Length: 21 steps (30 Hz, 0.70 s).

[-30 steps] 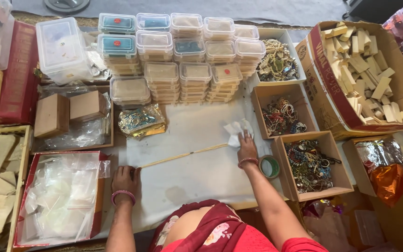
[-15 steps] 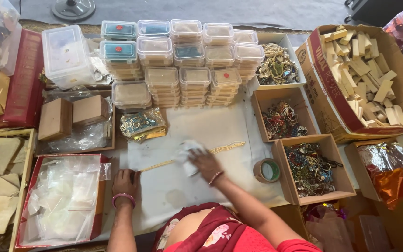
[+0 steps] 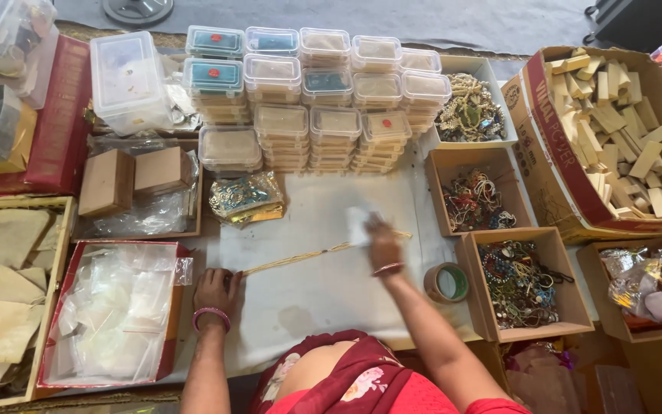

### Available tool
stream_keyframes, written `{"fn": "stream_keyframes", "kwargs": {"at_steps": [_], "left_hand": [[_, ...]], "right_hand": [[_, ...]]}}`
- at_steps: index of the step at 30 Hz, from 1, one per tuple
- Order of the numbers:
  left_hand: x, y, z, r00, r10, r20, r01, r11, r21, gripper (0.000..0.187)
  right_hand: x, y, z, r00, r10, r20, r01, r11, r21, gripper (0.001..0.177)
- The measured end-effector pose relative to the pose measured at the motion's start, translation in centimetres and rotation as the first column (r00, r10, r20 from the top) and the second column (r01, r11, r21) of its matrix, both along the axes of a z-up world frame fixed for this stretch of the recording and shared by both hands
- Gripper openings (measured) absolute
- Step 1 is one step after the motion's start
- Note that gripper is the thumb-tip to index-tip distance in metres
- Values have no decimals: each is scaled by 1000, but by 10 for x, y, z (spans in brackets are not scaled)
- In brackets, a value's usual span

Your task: The person cleans jewelry items using a white cloth. They wipe a small gold-colored item, then a plastic container, and later a long gold-colored chain. The person also wipes the table surface between tasks.

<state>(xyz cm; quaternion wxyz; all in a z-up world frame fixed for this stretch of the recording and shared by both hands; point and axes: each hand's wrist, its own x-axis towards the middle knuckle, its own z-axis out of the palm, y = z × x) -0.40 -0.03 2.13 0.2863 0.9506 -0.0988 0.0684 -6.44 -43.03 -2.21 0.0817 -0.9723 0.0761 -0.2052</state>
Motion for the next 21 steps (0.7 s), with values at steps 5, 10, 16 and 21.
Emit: {"fn": "stream_keyframes", "kwargs": {"at_steps": [5, 10, 16, 21], "left_hand": [[1, -1, 0, 1000, 10, 5, -9, 999, -33, 28], [2, 4, -13, 1000, 15, 24, -14, 999, -46, 26], [4, 2, -14, 999, 0, 53, 4, 997, -74, 25], [1, 1, 11, 999, -23, 42, 27, 993, -112, 23]], "right_hand": [[3, 115, 37, 852, 523, 36, -523, 852, -2, 50], [-12, 110, 38, 837, 520, -173, -543, 829, -136, 55], [-32, -16, -4, 973, 166, -159, -189, 971, -143, 61], [-21, -65, 16, 945, -232, -232, 200, 968, -153, 47]]}}
